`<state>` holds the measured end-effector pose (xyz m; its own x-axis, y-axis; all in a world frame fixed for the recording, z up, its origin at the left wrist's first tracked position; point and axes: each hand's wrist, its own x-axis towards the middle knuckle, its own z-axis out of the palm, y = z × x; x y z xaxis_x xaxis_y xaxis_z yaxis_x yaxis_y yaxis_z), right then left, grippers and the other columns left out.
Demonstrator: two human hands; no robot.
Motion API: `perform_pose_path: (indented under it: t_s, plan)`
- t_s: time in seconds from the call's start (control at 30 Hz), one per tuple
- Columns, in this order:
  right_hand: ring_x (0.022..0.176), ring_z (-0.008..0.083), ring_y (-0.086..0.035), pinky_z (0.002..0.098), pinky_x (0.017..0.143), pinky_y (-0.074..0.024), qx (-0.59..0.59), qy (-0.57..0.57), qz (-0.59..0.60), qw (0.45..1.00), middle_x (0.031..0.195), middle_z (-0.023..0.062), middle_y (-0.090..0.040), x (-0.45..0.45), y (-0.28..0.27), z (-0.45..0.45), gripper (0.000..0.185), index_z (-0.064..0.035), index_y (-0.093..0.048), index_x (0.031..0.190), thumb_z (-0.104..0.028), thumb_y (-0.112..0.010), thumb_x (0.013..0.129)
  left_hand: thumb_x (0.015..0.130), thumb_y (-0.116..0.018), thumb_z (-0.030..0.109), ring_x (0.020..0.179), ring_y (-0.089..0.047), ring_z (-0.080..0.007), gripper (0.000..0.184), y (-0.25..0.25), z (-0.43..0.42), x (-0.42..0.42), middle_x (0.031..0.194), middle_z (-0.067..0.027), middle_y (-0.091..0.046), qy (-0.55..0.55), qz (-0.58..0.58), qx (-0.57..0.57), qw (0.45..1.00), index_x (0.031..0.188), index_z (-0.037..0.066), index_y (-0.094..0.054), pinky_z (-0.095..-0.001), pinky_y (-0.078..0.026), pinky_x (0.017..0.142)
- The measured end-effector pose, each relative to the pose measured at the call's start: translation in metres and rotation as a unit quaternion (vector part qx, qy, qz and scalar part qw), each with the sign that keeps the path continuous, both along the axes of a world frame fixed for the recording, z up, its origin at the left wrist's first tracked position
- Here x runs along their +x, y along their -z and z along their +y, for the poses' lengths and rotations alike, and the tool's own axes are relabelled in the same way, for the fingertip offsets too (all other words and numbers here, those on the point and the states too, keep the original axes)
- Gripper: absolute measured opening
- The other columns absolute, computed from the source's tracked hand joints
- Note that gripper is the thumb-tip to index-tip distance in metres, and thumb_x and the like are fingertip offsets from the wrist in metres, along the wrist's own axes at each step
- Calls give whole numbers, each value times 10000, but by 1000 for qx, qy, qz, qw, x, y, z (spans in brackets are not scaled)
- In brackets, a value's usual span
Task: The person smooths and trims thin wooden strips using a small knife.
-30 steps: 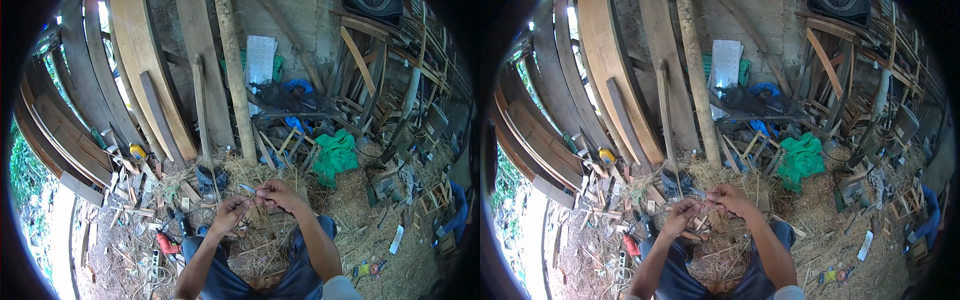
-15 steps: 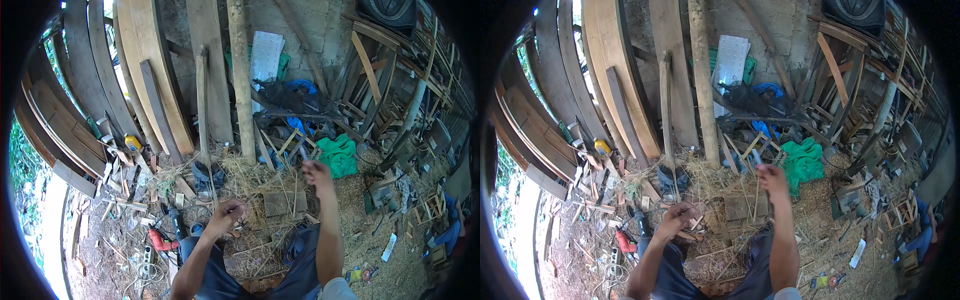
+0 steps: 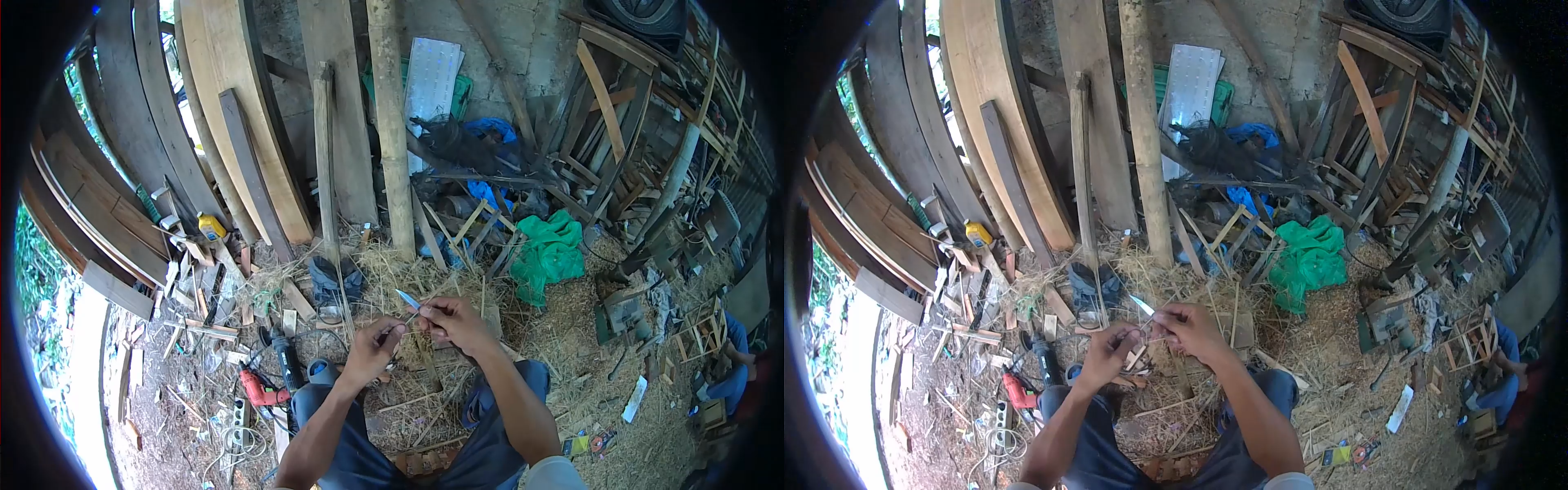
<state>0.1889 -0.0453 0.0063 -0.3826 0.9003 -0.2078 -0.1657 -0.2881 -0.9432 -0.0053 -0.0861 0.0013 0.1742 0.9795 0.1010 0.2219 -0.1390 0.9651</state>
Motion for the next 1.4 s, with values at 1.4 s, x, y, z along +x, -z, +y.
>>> perform_pose_path:
  t_s: [1.4]
  plan:
    - [643, 147, -591, 285, 602, -451, 277, 13, -382, 882, 736, 82, -647, 12, -2, 13, 262, -9, -675, 938, -259, -677, 859, 848, -629, 78, 665, -612, -282, 100, 8, 17, -40, 794, -142, -639, -8, 163, 130, 978, 920, 8, -631, -346, -472, 621]
